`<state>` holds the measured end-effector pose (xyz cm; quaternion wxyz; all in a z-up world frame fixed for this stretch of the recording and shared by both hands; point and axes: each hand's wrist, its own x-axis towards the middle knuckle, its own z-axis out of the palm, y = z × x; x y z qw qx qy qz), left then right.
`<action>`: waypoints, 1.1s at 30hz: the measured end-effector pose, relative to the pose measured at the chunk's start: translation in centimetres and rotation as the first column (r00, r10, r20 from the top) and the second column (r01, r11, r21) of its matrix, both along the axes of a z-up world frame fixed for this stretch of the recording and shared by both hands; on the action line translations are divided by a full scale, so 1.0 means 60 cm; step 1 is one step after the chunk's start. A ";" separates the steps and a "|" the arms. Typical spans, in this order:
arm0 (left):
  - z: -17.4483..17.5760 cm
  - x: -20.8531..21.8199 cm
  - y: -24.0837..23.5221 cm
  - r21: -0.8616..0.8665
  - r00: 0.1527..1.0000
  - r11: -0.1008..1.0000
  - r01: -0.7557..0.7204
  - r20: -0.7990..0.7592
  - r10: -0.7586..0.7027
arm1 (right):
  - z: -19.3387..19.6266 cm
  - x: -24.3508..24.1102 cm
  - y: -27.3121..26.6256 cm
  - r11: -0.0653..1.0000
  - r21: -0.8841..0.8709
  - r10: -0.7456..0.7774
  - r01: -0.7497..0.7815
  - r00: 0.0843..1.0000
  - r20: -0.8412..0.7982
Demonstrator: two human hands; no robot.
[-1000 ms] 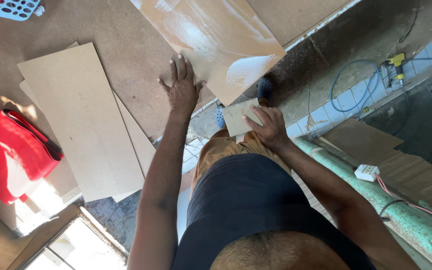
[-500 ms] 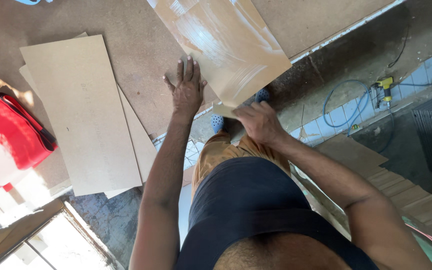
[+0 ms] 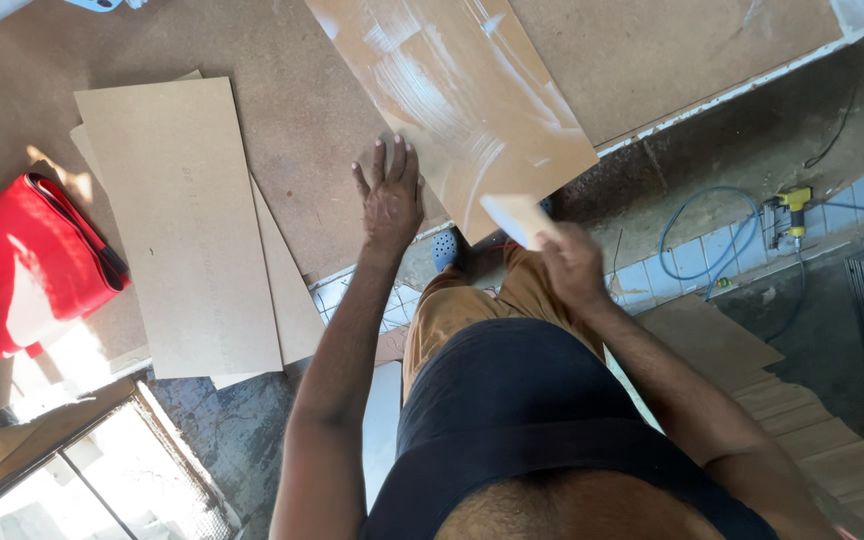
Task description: The person cuts a piece of cardboard, applies glue to its surface, places a red paper sheet on top, and trims the excess paper. The process is repeated for a second unit. The finished items are stacked on the table.
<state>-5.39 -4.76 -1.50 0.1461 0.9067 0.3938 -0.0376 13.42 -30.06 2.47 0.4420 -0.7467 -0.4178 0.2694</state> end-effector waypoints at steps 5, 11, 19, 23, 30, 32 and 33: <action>0.007 0.056 -0.112 0.035 0.957 0.959 0.282 0.054 -0.283 | -0.038 0.169 -0.039 0.786 -0.117 -0.535 0.608 0.572 -0.621; 0.048 0.053 -0.117 0.161 0.903 0.915 -0.369 0.295 0.312 | -0.054 0.357 -0.045 0.830 -0.028 -0.409 0.557 0.574 -0.710; 0.055 0.071 -0.179 -0.010 0.828 0.902 -0.431 0.394 0.400 | -0.020 0.454 0.042 0.981 -0.106 -0.088 0.163 0.858 0.507; 0.049 0.092 -0.190 0.013 0.799 0.856 -0.516 0.369 0.476 | 0.008 0.349 0.033 0.929 -0.032 0.276 -0.370 0.632 0.724; 0.057 0.099 -0.177 0.014 0.810 0.861 -0.509 0.348 0.473 | 0.006 0.386 0.087 0.916 0.022 0.296 -0.401 0.709 0.640; 0.062 0.092 -0.184 -0.012 0.798 0.851 -0.525 0.341 0.497 | 0.005 0.390 0.084 0.936 0.024 0.241 -0.351 0.691 0.681; 0.062 0.093 -0.184 -0.005 0.796 0.844 -0.536 0.331 0.507 | 0.007 0.388 0.083 0.910 0.026 0.280 -0.413 0.660 0.697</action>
